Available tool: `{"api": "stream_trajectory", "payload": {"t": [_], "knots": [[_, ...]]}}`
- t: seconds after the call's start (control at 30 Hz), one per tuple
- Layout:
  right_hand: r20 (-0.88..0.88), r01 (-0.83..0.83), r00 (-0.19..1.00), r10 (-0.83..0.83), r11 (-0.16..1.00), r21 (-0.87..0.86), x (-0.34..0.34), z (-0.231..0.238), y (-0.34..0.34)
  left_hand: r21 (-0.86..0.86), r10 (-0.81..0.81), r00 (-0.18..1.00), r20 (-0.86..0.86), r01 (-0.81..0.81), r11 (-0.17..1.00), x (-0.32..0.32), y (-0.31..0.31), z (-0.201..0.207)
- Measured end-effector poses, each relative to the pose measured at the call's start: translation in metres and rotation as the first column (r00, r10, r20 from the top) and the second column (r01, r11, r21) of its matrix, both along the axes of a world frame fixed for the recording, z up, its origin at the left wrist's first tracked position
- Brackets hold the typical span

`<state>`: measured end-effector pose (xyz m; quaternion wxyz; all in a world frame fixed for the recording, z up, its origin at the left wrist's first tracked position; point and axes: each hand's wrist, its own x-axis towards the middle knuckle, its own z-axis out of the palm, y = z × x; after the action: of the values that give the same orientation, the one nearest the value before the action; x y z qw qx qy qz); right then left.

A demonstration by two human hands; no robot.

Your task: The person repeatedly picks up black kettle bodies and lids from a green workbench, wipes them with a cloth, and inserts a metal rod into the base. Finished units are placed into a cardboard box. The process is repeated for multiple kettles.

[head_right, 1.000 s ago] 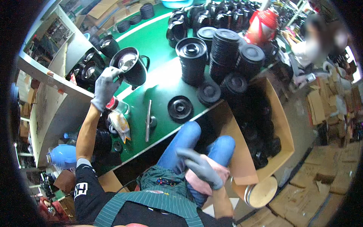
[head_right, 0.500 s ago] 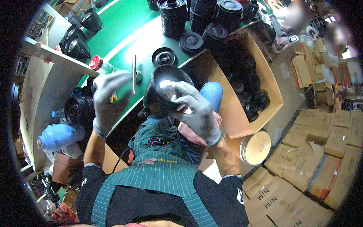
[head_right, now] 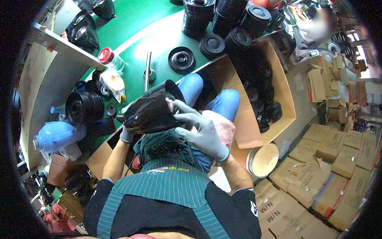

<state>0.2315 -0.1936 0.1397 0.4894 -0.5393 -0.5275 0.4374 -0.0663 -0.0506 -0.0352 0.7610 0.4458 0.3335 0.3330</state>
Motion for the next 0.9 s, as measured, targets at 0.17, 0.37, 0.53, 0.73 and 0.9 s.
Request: {"api": "stream_trajectory", "payload": {"t": [0.17, 0.37, 0.53, 0.73, 0.9], "knots": [[-0.024, -0.103, 0.995, 0.100, 0.978, -0.181, 0.049, -0.027, 0.096, -0.004, -0.097, 0.995, -0.032, 0.097, 0.995, -0.039, -0.012, -0.073], [0.923, 0.434, 0.356, -0.150, 0.901, -0.020, 0.099, -0.177, 0.247, -0.067, -0.121, 0.991, -0.055, 0.117, 0.991, -0.054, -0.031, -0.082], [0.847, 0.502, 0.531, 0.021, 0.798, -0.334, 0.087, -0.158, 0.264, -0.071, -0.089, 0.995, -0.051, 0.086, 0.994, -0.053, -0.040, -0.083], [0.494, 0.319, 0.810, -0.317, 0.944, 0.084, 0.048, -0.081, 0.143, -0.038, -0.108, 0.994, 0.001, 0.108, 0.993, -0.033, -0.031, -0.091], [-0.190, 0.169, 0.966, -0.174, 0.985, -0.043, 0.015, -0.062, 0.055, 0.000, -0.168, 0.986, 0.016, 0.168, 0.986, -0.018, -0.028, -0.087]]}}
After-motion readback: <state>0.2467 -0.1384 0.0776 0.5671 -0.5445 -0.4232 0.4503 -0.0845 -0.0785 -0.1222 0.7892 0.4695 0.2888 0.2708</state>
